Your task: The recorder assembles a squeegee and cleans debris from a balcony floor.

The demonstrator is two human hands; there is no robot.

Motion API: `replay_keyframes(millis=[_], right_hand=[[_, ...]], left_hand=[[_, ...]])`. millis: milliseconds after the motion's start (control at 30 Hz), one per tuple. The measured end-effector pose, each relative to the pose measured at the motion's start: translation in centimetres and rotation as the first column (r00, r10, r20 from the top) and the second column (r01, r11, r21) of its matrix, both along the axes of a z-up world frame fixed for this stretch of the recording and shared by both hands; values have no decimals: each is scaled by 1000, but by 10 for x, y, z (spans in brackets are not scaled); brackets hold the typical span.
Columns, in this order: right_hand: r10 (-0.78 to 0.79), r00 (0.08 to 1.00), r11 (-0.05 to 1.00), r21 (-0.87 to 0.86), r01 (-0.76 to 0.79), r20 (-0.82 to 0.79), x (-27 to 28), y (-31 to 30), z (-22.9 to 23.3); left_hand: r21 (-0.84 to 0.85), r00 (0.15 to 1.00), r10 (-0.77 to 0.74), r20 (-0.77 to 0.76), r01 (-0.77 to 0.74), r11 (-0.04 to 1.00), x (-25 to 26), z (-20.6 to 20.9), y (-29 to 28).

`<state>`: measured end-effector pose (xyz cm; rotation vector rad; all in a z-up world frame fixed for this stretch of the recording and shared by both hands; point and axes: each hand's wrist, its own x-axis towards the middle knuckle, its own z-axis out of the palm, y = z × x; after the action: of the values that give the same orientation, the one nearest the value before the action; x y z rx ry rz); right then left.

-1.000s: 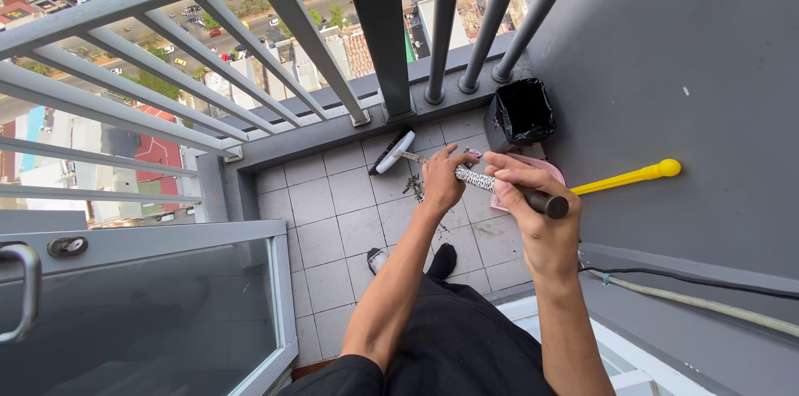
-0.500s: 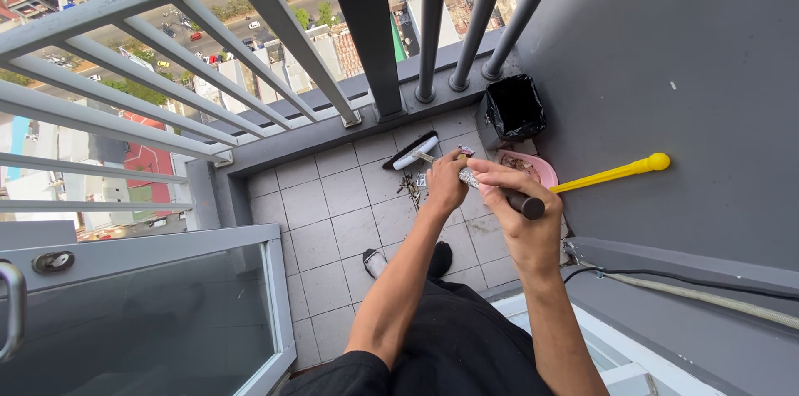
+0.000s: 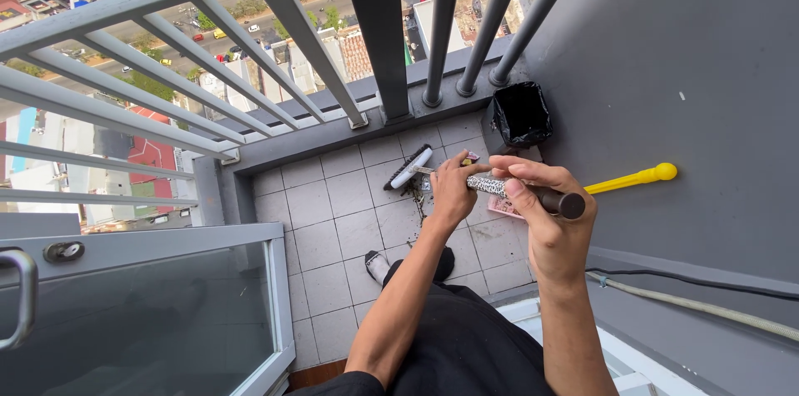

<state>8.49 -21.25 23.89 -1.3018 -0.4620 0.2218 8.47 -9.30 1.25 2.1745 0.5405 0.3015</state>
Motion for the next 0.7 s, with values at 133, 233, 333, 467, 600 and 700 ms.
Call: replay_keyframes(millis=[133, 233, 333, 467, 600, 700], right_hand=[[25, 1000, 1000, -16, -24, 14, -4, 9, -3], [61, 998, 997, -40, -60, 29, -6, 17, -7], [78, 995, 993, -83, -83, -54, -10, 26, -7], [141, 989, 990, -20, -142, -39, -12, 35, -14], [199, 975, 979, 71, -192, -101, -11, 42, -26], [211, 972, 977, 52, -206, -108, -10, 44, -41]], left_hand=[[14, 998, 55, -16, -55, 998, -11, -3, 18], [17, 994, 102, -47, -101, 995, -22, -5, 32], [39, 987, 149, -51, -147, 988, -33, -16, 42], [64, 974, 212, -80, -207, 976, -45, -20, 53], [79, 962, 256, -98, -249, 965, -56, -27, 57], [48, 953, 281, -111, -277, 960, -61, -37, 58]])
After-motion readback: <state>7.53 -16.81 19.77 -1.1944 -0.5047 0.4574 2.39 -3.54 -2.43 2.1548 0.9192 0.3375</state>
